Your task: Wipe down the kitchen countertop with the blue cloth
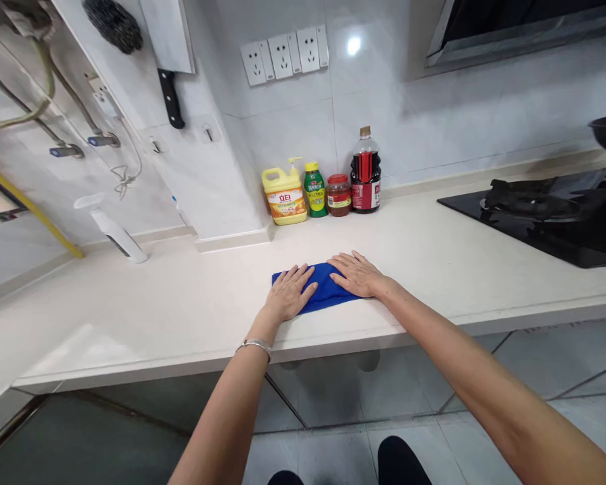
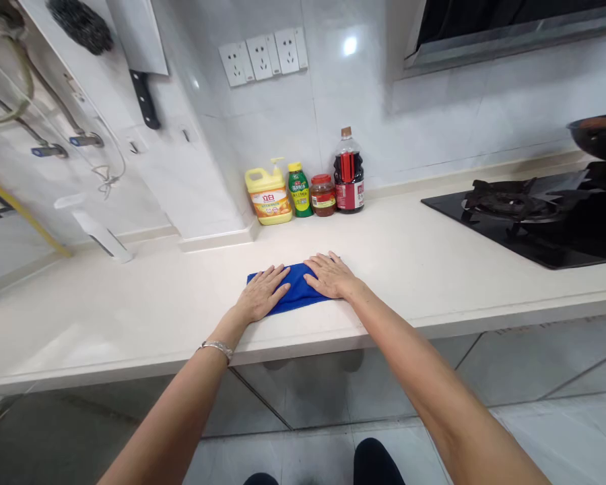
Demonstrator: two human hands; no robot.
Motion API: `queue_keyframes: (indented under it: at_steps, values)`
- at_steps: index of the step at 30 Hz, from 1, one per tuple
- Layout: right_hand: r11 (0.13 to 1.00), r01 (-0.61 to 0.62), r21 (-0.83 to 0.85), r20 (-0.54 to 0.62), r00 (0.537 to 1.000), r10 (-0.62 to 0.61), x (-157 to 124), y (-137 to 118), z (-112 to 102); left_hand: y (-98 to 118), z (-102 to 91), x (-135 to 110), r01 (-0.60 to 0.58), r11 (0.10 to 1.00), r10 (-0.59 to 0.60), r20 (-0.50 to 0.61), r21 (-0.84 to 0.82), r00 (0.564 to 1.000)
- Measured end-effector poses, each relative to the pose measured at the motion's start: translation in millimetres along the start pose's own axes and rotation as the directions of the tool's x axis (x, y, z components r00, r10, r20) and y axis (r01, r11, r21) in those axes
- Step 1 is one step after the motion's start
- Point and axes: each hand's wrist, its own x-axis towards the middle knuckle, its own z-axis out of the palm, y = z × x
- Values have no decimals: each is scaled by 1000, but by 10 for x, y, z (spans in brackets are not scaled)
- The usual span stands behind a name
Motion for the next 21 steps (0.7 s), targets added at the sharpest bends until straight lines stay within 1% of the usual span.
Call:
queue_keyframes:
  at_steps: [3,5,8,15,18,21]
  values:
    - [999,-37,-21,21,999,37,-25,-63,-39,79,-18,-55,46,997,-46,9,55,999]
    - [997,-62,-36,40,997,63,-91,-132,-60,129,-13,-129,54,997,-55,7,61,998]
    - [995,-85,-54,66,994,88,-247,-257,-84,182,1,-297,42,998,-42,-5,46,999]
    - [994,-77,-76,81,993,83,-646,-542,-119,290,-18,-729,3,1000,-3,-8,26,1000]
    - [993,-81,-83,92,992,88,-775,-628,-138,329,-19,-855,-8,1000,8,-12,25,1000]
    - [994,-57,-91,97,993,66,-852,-659,-153,317,-14,-915,-31,999,31,0,17,1000]
